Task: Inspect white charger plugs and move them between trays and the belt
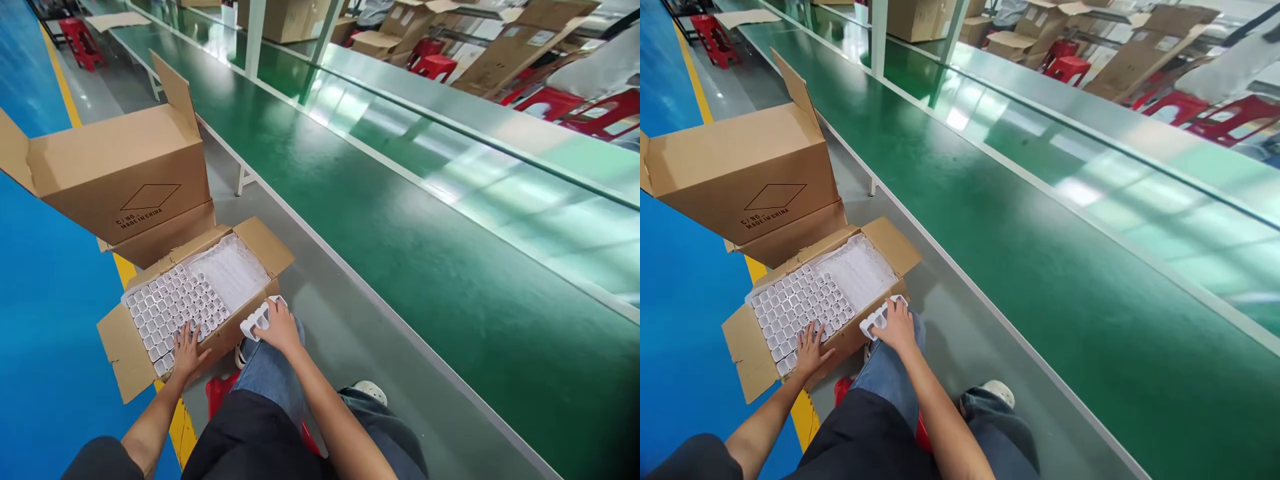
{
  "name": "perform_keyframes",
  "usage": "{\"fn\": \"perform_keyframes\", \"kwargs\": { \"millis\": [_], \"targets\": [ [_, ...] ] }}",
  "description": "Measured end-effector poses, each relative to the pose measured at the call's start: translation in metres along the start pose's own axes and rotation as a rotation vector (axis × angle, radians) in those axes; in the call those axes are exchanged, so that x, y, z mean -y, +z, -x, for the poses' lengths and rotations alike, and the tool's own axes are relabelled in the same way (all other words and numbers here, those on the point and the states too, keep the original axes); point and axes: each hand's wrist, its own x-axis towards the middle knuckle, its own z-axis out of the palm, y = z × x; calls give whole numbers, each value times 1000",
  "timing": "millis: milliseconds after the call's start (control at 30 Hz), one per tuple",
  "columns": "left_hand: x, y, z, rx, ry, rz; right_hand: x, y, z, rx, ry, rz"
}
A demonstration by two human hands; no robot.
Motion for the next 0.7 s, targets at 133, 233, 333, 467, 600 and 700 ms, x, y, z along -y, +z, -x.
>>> {"fn": "perform_keyframes", "kwargs": {
  "millis": [133, 233, 333, 467, 600, 700],
  "targets": [
    [7, 18, -11, -45, 44, -56, 16, 22, -77, 46, -23, 66],
    [9, 24, -7, -76, 57, -95, 26, 43, -120, 79, -32, 101],
    [9, 26, -4, -102, 73, -128, 35, 62, -149, 106, -31, 114],
    [8, 27, -1, -124, 95, -157, 51, 79, -180, 100, -3, 106],
    [7, 27, 0, -131, 101, -176, 83, 87, -220, 69, 16, 86],
    [6, 26, 1, -128, 107, -188, 116, 90, -253, 68, -8, 72]
  ]
}}
